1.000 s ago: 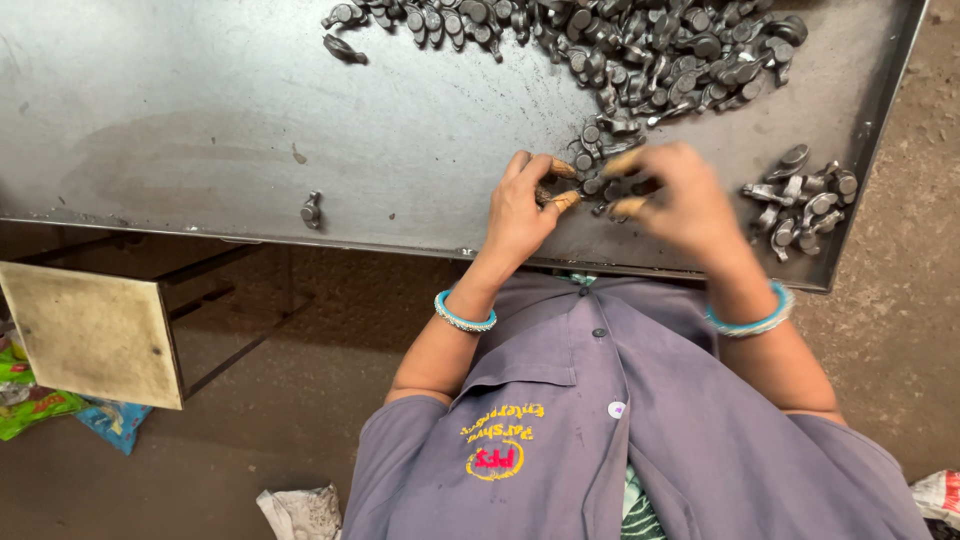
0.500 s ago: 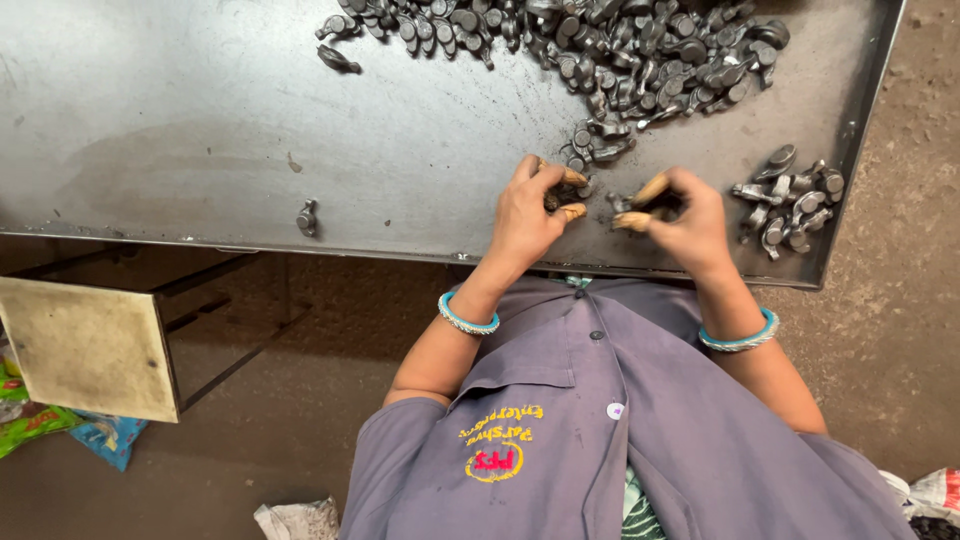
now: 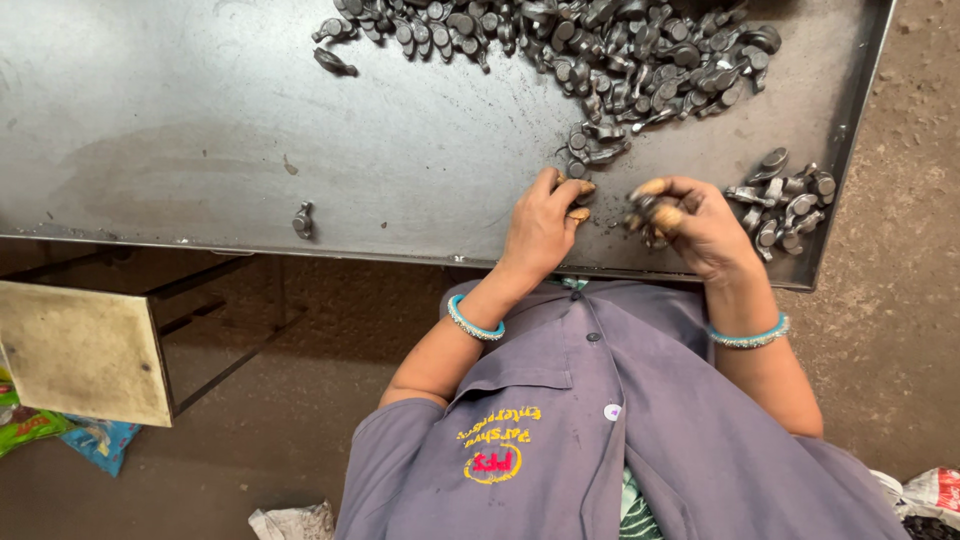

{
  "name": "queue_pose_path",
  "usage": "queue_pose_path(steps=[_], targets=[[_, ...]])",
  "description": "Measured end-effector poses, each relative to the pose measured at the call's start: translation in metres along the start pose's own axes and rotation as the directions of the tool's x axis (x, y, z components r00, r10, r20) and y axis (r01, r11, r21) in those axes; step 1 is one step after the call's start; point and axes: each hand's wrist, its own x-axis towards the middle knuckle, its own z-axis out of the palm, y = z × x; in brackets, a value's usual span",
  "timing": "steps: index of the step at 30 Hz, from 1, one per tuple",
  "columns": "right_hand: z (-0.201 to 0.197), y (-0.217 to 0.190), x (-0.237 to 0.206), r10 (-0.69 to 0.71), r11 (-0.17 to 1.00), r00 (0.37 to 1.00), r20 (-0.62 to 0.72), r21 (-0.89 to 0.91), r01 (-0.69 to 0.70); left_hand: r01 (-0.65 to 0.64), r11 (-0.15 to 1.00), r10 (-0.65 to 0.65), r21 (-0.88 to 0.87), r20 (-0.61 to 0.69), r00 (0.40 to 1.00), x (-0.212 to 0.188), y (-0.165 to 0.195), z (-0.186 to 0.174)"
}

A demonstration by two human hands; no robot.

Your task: The person sorts small dark metal castings spread on a metal table, picking up pieces one at a time by hand, turning and checking each piece, and placing accepted pieces into a separate pile on the table while moving others aside.

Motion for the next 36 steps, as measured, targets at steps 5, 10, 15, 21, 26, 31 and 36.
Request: queue_pose_path(steps=[5, 10, 15, 21, 26, 31, 36], targets=[[0.021, -0.055, 0.001, -0.088, 0.948, 0.991, 0.103, -0.298, 0.115, 0.05, 0.967, -0.041, -0.25, 0.04, 0.998, 0.005, -0.002, -0.003], [0.049, -0.077, 0.014, -0.524, 0.83, 0.851, -0.024, -0.235, 0.505, 0.131, 0.954, -0.154, -0.27, -0.068, 0.986, 0.005, -0.002, -0.013], [0.077, -0.017, 0.013, -0.521, -0.008, 0.813, 0.26, -0.954, 0.3, 0.11, 0.93, -0.163, -0.351, -0.126, 0.978, 0.007, -0.008, -0.019], [0.047, 0.024, 0.017, -0.501, 0.44, 0.865, 0.035, -0.85, 0.29, 0.148, 0.749, -0.183, -0.646, 0.013, 0.983, 0.006, -0.014, -0.008], [0.019, 0.028, 0.02, -0.139, 0.986, 0.99, -0.004, 0.091, 0.139, 0.253, 0.368, -0.166, -0.895, 0.204, 0.965, 0.007, -0.015, 0.004], [0.013, 0.032, 0.021, 0.064, 0.932, 0.998, 0.005, 0.357, -0.062, 0.238, 0.392, -0.141, -0.889, 0.198, 0.97, 0.007, -0.015, 0.009], [0.011, 0.028, 0.019, 0.093, 0.964, 0.995, 0.036, 0.247, -0.099, 0.18, 0.48, -0.14, -0.859, 0.128, 0.982, 0.007, -0.019, 0.01]])
